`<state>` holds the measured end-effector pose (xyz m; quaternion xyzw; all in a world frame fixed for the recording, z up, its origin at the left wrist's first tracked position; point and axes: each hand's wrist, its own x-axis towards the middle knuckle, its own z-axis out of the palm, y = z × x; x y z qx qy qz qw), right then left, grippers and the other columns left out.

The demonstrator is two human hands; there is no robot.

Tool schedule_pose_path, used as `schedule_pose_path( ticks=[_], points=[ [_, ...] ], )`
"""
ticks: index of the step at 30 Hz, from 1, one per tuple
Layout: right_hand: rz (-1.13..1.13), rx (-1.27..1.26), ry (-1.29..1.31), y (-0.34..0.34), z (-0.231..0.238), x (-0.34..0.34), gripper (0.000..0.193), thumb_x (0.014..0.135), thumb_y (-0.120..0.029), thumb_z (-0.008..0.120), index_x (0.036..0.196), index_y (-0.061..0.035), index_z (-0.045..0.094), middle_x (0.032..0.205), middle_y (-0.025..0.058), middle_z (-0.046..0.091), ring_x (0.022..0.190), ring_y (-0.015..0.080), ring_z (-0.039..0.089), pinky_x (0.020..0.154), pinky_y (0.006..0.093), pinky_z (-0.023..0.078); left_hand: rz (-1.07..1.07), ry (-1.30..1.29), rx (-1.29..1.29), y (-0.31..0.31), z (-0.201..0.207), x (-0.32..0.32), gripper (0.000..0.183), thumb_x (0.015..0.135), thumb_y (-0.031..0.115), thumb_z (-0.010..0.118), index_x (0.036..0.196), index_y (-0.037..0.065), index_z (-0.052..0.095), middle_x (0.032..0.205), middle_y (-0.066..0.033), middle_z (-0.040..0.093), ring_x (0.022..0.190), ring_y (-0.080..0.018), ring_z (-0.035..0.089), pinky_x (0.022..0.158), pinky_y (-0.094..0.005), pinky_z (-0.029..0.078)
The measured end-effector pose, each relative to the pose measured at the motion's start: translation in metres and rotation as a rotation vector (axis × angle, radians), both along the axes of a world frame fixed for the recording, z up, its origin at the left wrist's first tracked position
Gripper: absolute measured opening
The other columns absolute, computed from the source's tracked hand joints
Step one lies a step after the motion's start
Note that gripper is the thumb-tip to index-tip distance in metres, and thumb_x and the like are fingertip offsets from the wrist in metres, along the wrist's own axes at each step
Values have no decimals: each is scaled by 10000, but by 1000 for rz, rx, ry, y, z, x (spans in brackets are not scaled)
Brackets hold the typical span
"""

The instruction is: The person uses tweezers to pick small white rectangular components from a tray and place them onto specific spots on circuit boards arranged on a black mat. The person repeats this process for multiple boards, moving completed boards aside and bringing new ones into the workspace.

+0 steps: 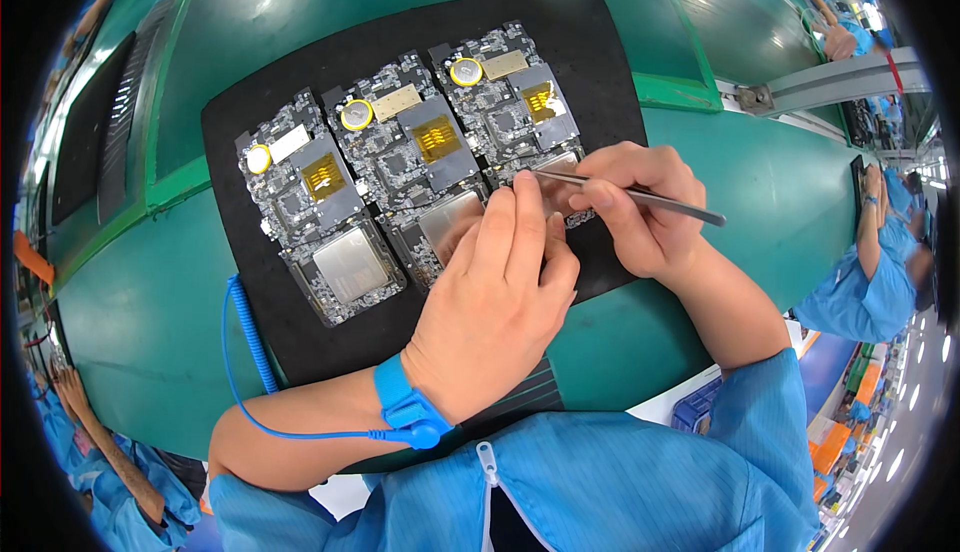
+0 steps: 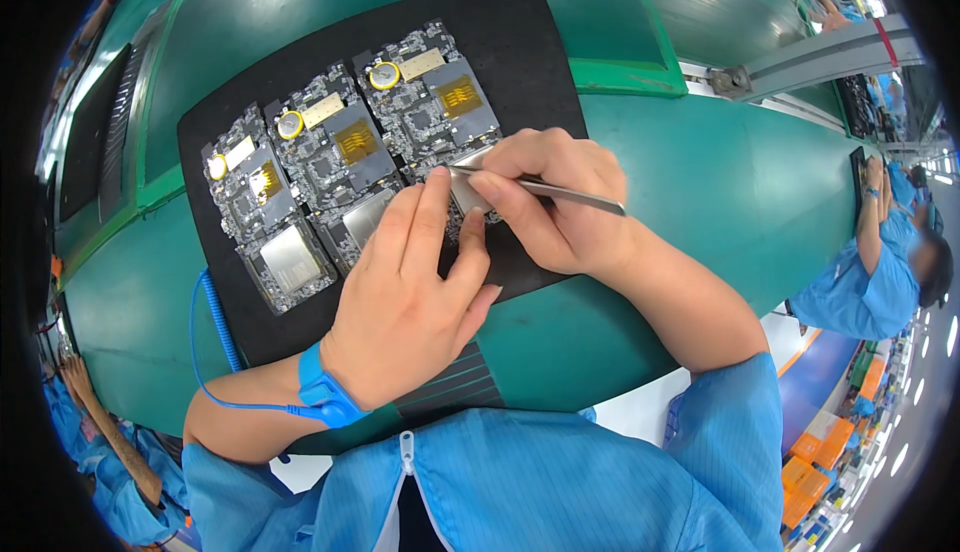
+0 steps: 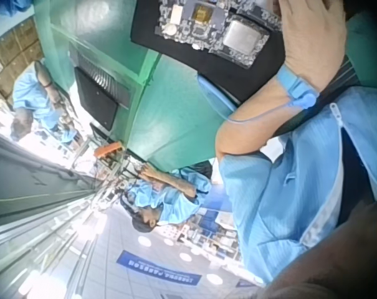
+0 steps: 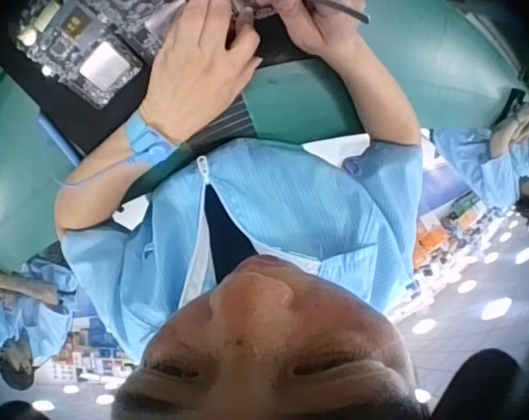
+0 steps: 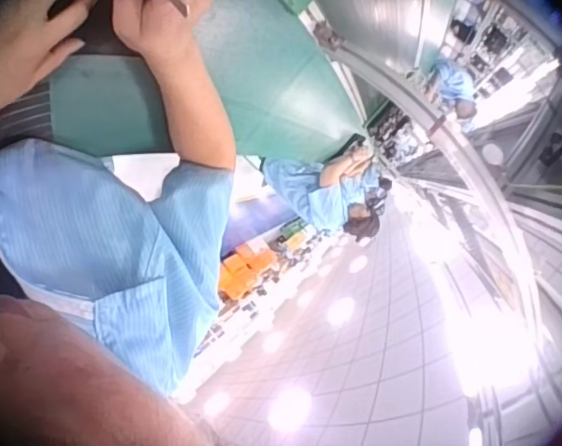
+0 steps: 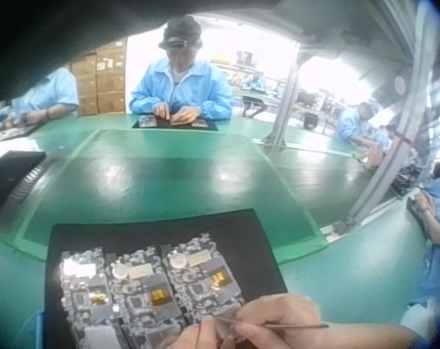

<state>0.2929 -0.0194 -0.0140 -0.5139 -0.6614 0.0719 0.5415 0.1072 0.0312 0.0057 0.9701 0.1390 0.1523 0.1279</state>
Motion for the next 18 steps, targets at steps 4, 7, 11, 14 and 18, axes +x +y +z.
schedule_pose_path(
  ticks=[4,7,11,14,18],
  points=[
    [-9,-93,26,-1,-1,2,133,869,-104,646,857,-5,558,713,95,654,515,157,611,462,250,454,-27,-32,-91,6,5,3,493,666,219,751,1071,-8,585,1240,-290,443,1121,-394,467,924,-422,446],
    [-34,-166,140,-1,1,2,136,874,-111,643,837,-10,560,699,84,642,524,136,610,464,250,454,-91,-60,-222,22,14,4,517,621,198,779,1058,-1,587,1185,-255,470,1062,-380,486,893,-423,451],
    [-107,-4,509,-1,6,-9,140,923,-124,587,934,-16,499,704,74,630,530,118,587,514,216,479,-175,-40,-236,39,20,5,538,581,168,800,1045,-1,587,1134,-196,495,996,-354,504,843,-417,457],
    [-80,-244,873,-17,35,-14,155,931,-114,574,971,-25,454,732,97,637,535,121,591,520,222,500,-147,-41,-163,38,20,-5,471,646,135,754,1064,-7,592,1135,-177,519,1004,-334,517,851,-392,459],
    [-18,-529,1055,-72,37,-44,173,931,-96,561,960,-27,405,743,126,627,542,132,614,481,207,496,-180,188,-60,1,45,-45,390,695,121,704,1014,-80,605,1013,-183,584,998,-324,547,835,-366,479]
  ],
)
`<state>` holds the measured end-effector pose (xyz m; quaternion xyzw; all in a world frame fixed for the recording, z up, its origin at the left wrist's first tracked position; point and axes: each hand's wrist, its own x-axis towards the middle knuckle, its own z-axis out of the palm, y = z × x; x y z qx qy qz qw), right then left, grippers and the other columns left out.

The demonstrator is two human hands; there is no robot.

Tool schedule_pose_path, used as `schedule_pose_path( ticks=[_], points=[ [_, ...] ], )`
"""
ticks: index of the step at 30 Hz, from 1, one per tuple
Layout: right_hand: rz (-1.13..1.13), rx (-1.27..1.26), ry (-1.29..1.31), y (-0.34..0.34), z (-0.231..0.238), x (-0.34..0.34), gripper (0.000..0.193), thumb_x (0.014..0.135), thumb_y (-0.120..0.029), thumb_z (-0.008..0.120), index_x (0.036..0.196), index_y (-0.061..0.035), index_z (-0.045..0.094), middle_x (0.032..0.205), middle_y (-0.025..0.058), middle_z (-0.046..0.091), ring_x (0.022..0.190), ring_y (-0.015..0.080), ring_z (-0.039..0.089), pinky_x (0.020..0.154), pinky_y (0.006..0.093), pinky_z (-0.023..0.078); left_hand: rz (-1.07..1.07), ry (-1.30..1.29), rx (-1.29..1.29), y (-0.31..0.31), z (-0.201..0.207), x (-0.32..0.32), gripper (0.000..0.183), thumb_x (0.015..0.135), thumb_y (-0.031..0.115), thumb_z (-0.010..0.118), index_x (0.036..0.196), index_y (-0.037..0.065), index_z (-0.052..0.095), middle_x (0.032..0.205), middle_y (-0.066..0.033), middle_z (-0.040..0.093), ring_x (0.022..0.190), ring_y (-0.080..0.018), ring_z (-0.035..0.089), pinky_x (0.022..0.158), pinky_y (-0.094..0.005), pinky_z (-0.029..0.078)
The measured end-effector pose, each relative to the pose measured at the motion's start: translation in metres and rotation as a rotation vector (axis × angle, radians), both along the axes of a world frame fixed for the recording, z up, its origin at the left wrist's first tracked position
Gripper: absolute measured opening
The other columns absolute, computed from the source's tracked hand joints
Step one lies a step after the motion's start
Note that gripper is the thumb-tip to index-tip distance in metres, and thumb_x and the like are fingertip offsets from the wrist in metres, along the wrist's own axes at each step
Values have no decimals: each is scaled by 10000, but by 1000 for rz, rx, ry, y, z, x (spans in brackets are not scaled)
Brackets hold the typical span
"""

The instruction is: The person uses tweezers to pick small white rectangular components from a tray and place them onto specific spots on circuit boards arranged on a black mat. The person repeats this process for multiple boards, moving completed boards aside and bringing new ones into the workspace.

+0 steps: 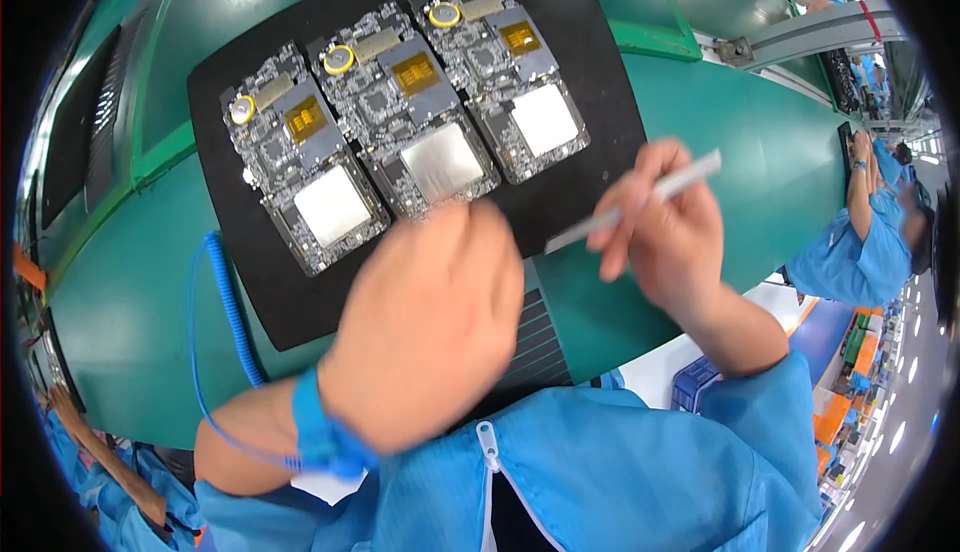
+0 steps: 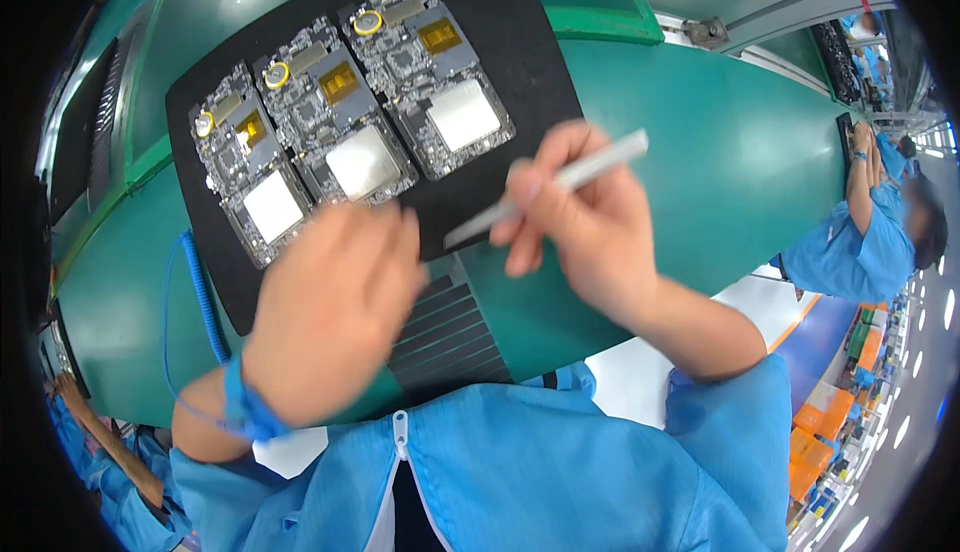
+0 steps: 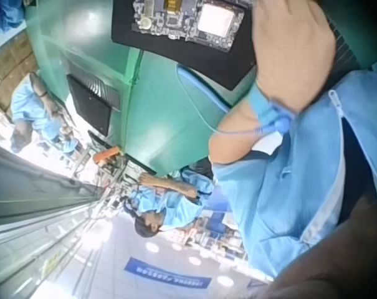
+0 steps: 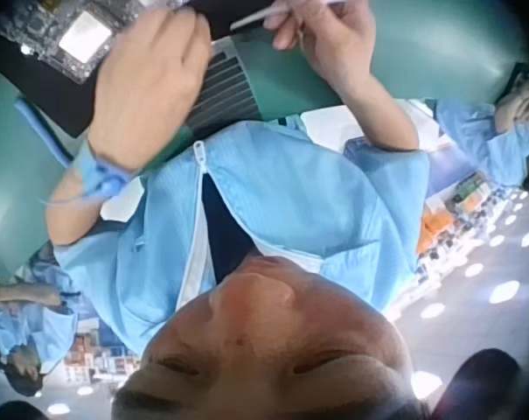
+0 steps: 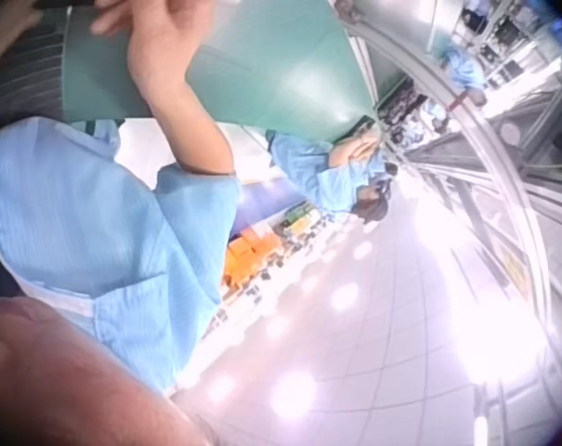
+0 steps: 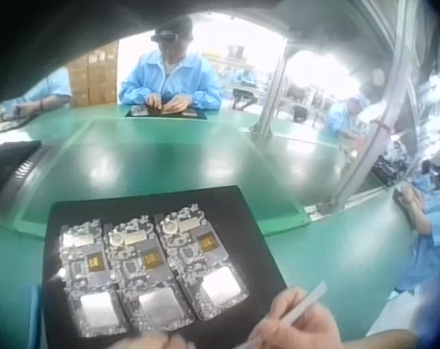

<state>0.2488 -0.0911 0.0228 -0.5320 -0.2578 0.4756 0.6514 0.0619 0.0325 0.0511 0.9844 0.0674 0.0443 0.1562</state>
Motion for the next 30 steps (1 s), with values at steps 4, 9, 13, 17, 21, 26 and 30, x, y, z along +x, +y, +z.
schedule_pose_path(
  ticks=[4,9,13,17,21,26,30],
  points=[
    [16,-120,-116,-33,-14,-37,200,914,-74,589,938,-16,399,729,107,624,567,104,633,473,199,505,-195,47,96,-46,-19,-33,479,747,264,666,1060,-92,598,1100,-231,574,978,-310,545,809,-323,493],
    [-32,-123,-306,-33,-22,-40,202,916,-96,592,915,-6,412,720,106,617,549,93,627,458,178,489,-186,27,96,-50,-32,-33,538,746,298,664,1097,-100,578,1167,-276,532,981,-306,526,808,-314,498],
    [-52,-145,-327,-31,-20,-41,212,915,-107,597,922,-5,411,720,104,616,551,96,627,457,185,491,-207,48,121,-48,-32,-34,551,728,307,669,1086,-103,580,1174,-274,529,991,-303,523,807,-312,499],
    [-80,-149,-348,-33,-21,-42,211,915,-108,598,931,-10,412,724,103,625,536,102,624,453,189,490,-230,62,151,-47,-33,-34,551,711,303,672,1073,-103,587,1177,-277,529,990,-303,524,804,-315,501],
    [-84,-134,-342,-34,-23,-39,203,915,-104,598,933,-13,418,724,103,633,540,100,628,461,185,494,-236,62,142,-47,-33,-34,548,706,300,674,1067,-104,594,1181,-280,528,991,-304,526,808,-320,502],
    [-64,-155,-330,-28,-20,-42,196,913,-96,598,935,-13,422,722,97,628,551,98,632,465,182,500,-254,70,193,-46,-33,-34,545,713,318,666,1057,-100,604,1182,-284,531,987,-303,529,815,-318,498],
    [-38,-155,-281,-29,-21,-37,188,915,-86,592,930,-10,421,723,97,621,560,99,637,471,176,502,-260,61,247,-48,-34,-34,533,725,330,654,1046,-94,615,1162,-283,548,964,-299,536,811,-308,495]
  ],
)
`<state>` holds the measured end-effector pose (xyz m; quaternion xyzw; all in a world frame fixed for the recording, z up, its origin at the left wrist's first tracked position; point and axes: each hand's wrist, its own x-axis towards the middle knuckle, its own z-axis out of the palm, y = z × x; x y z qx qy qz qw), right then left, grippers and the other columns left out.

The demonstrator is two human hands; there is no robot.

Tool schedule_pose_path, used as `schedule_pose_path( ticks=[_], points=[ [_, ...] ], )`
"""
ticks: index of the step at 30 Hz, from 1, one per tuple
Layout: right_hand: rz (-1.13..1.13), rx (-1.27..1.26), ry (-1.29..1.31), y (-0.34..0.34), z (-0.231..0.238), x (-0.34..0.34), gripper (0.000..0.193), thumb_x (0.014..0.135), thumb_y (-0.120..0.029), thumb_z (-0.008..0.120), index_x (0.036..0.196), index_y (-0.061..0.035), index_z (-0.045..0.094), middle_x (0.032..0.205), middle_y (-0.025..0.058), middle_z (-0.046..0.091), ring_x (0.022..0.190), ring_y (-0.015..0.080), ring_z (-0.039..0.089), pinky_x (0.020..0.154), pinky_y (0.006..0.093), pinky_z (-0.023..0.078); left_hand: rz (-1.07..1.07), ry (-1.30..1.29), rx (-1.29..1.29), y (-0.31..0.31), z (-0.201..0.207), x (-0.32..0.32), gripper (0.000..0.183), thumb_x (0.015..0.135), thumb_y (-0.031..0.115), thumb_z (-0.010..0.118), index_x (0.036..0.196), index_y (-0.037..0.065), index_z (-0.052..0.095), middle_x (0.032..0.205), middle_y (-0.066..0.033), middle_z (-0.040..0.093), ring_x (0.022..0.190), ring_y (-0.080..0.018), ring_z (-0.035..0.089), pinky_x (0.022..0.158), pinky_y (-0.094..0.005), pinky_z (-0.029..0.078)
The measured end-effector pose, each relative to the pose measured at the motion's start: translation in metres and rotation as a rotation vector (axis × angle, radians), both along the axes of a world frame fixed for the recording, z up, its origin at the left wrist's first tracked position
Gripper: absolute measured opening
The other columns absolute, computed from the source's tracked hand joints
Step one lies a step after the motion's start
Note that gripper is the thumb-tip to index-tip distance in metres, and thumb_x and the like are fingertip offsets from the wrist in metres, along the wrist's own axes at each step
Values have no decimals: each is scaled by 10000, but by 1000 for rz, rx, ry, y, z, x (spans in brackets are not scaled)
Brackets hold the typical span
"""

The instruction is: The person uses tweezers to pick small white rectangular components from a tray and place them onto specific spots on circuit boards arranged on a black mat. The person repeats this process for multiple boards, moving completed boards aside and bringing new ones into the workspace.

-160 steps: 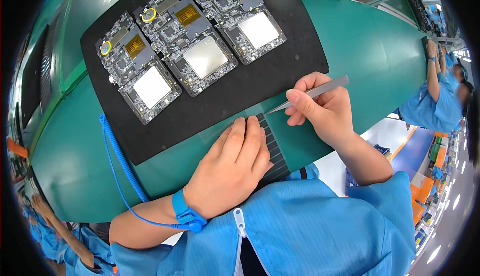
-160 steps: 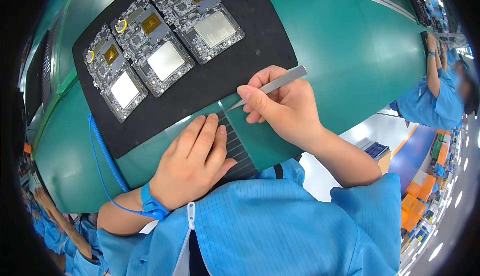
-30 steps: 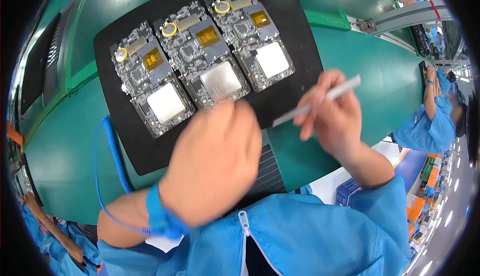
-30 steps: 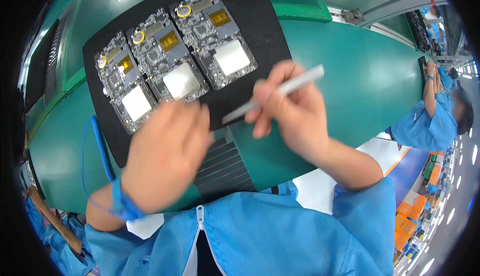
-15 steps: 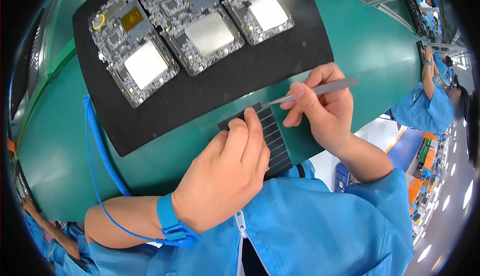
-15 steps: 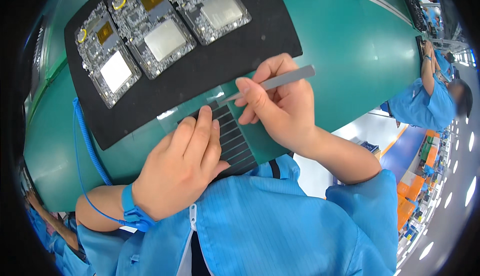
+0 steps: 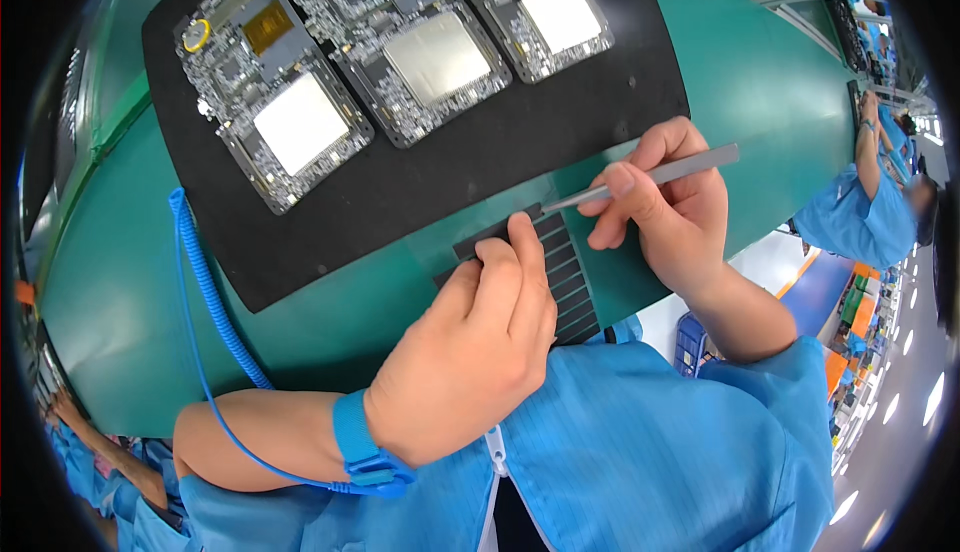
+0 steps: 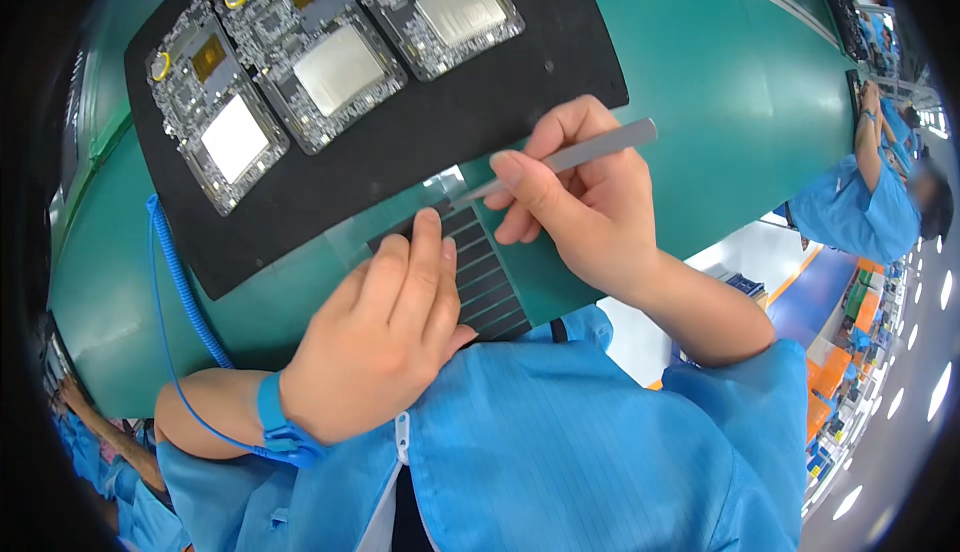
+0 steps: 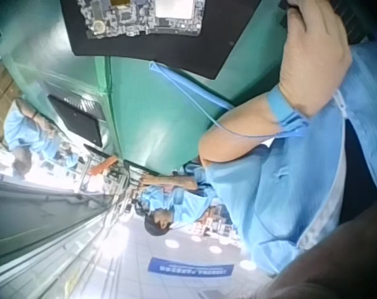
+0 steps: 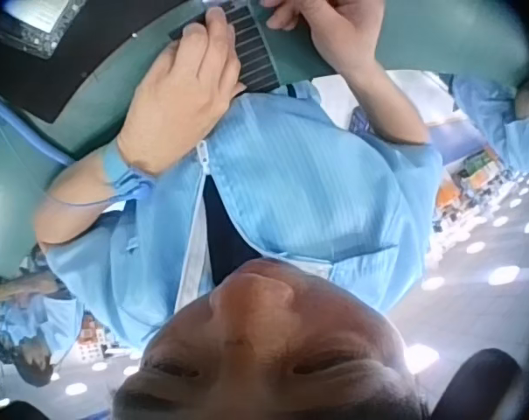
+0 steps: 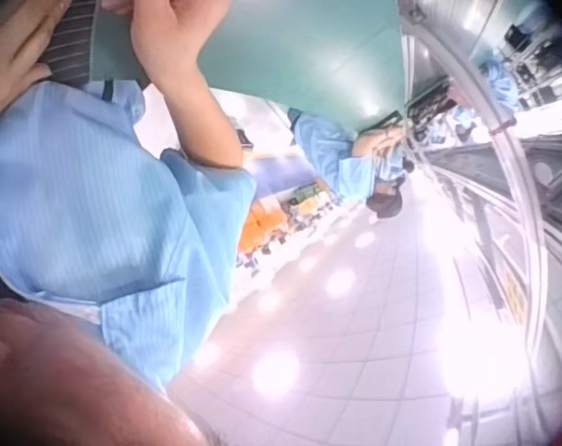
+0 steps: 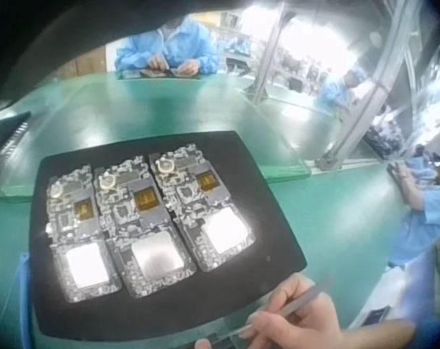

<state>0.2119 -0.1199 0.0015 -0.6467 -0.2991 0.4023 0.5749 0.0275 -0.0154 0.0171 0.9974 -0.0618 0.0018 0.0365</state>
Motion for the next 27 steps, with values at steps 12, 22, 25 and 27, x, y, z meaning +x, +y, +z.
schedule_pose_path(
  ticks=[12,22,25,27],
  points=[
    [-17,-50,5,4,3,-1,179,915,-72,586,910,-8,418,719,97,616,543,93,629,446,167,484,-30,-16,-39,6,-2,3,520,717,325,656,1032,-88,626,1136,-274,566,931,-279,541,803,-292,497],
    [-110,183,167,16,10,9,133,940,-46,509,956,-27,379,736,139,632,484,129,595,425,190,473,24,-19,-110,11,4,3,540,703,293,669,1067,-101,603,1155,-269,553,979,-306,545,835,-326,493],
    [-59,233,117,51,24,24,168,944,-110,533,982,-26,392,723,150,637,473,133,584,426,208,472,201,-61,-185,22,15,5,570,681,226,700,1124,-106,564,1190,-267,525,1038,-344,535,872,-369,481],
    [-28,203,114,83,27,25,204,934,-138,564,994,-27,405,718,146,639,486,131,596,428,212,467,402,-162,-140,34,15,11,606,664,180,723,1163,-108,533,1217,-267,501,1075,-371,521,901,-399,467]
  ],
)
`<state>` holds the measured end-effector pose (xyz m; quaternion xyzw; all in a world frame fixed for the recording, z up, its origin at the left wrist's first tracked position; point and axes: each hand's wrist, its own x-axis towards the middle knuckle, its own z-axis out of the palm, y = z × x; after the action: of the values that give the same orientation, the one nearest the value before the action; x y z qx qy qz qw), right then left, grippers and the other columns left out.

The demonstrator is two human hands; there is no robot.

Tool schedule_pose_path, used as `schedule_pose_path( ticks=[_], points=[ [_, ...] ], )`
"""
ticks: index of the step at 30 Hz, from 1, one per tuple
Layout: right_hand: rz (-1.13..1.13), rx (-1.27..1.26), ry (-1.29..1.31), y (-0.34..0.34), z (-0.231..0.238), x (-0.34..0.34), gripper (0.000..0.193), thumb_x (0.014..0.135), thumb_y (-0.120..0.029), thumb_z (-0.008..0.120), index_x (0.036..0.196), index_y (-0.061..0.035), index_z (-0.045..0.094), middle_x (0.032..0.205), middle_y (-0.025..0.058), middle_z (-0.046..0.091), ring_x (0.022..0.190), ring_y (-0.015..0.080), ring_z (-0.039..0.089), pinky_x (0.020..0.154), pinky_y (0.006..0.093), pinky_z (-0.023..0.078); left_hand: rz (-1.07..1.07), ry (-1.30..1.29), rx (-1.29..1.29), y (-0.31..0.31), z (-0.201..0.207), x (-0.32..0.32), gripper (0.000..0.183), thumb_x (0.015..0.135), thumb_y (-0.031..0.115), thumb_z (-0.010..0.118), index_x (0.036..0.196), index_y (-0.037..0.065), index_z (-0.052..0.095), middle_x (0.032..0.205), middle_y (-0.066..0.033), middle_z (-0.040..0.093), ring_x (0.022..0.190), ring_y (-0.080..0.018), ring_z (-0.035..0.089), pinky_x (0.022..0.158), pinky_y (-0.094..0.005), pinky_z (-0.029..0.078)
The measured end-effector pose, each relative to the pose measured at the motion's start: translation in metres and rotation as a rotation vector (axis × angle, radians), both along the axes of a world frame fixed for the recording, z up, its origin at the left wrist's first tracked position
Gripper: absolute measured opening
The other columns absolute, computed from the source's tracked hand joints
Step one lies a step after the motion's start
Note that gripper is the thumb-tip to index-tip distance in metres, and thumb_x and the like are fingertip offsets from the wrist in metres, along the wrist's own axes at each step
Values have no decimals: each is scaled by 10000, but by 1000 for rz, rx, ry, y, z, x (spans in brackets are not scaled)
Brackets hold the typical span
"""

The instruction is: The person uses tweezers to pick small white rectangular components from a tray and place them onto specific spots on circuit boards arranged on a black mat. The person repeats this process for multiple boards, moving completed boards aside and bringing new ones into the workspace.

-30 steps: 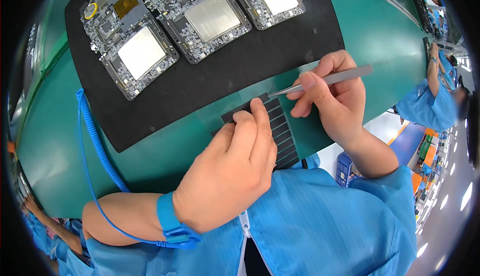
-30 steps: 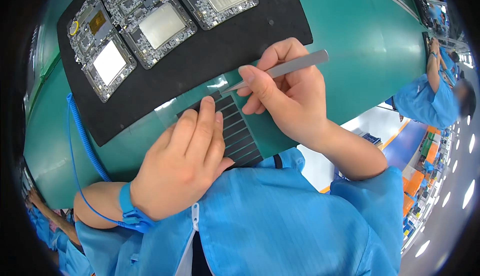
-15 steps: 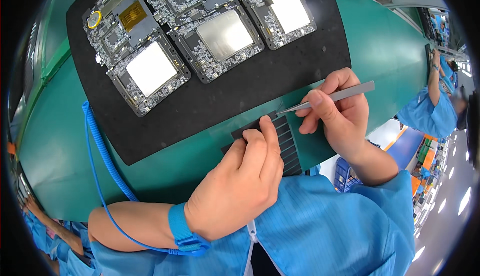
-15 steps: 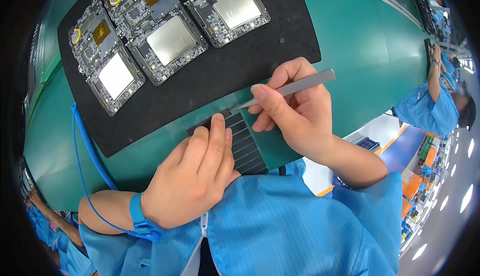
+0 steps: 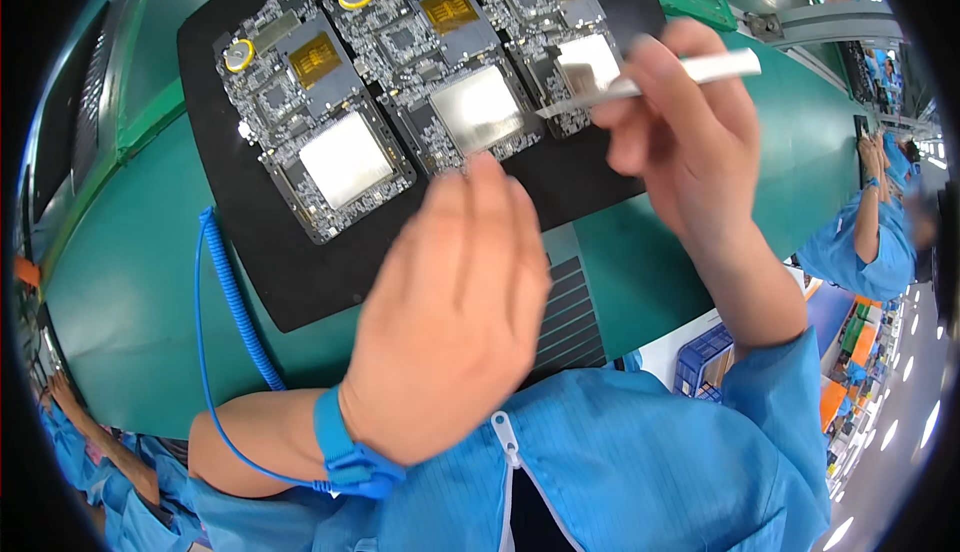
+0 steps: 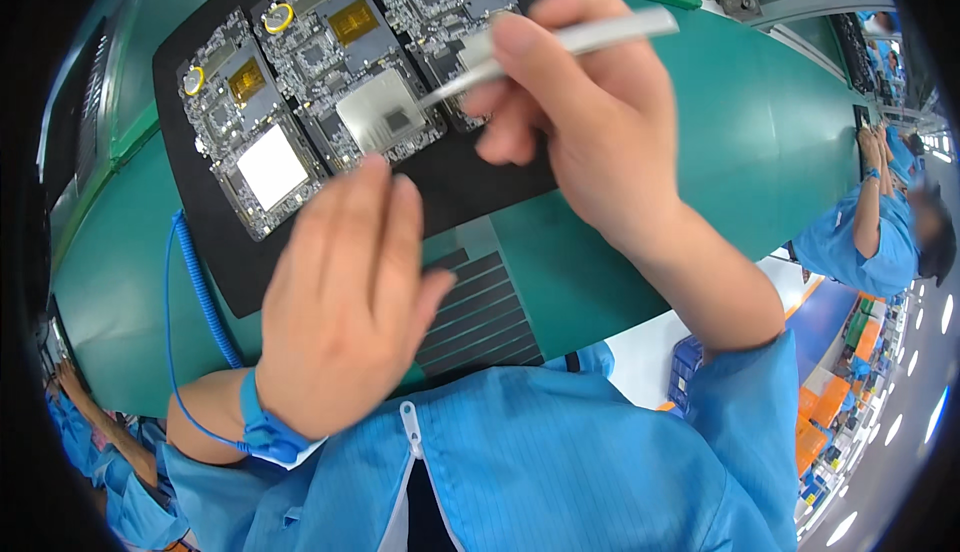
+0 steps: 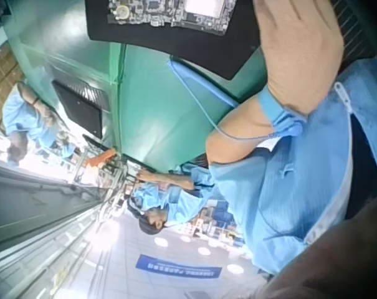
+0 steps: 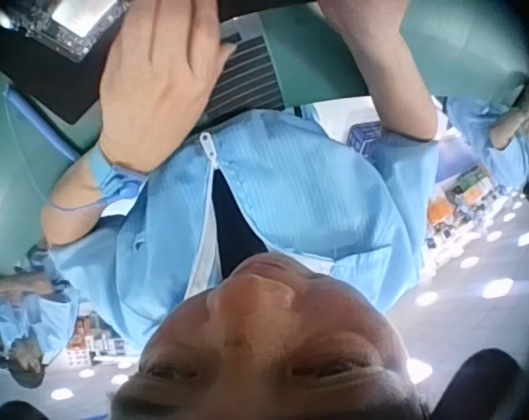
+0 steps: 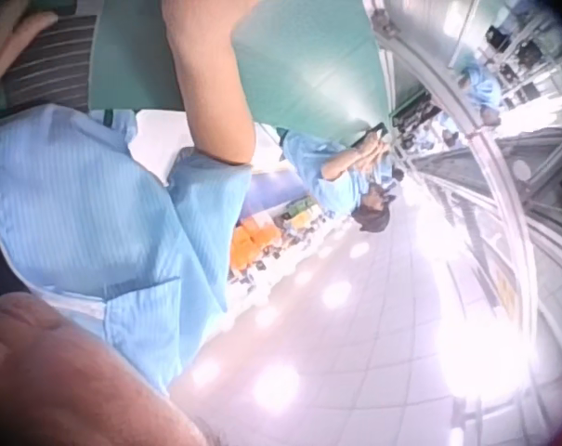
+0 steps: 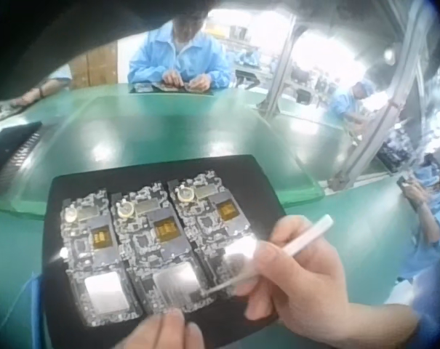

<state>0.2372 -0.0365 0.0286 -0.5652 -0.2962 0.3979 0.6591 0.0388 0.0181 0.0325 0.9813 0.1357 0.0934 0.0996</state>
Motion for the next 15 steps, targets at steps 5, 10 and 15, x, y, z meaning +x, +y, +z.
schedule_pose_path(
  ticks=[5,10,15],
  points=[
    [86,-75,-83,42,-10,-3,242,911,-175,608,987,-30,429,709,123,645,525,124,623,447,205,458,131,19,10,14,-13,5,684,670,232,743,1184,-149,500,1219,-296,477,1100,-405,497,937,-418,447],
    [101,-113,-108,45,-13,-8,238,913,-182,607,963,-31,431,696,111,643,533,123,627,468,209,473,121,51,72,11,-17,6,682,692,286,721,1172,-152,516,1202,-305,490,1097,-402,505,908,-408,471],
    [106,-148,-148,47,-11,-11,223,916,-163,608,954,-30,433,698,107,641,534,104,618,463,199,487,112,53,80,12,-17,6,676,714,303,709,1174,-155,519,1216,-320,489,1114,-415,503,906,-402,482]
  ],
)
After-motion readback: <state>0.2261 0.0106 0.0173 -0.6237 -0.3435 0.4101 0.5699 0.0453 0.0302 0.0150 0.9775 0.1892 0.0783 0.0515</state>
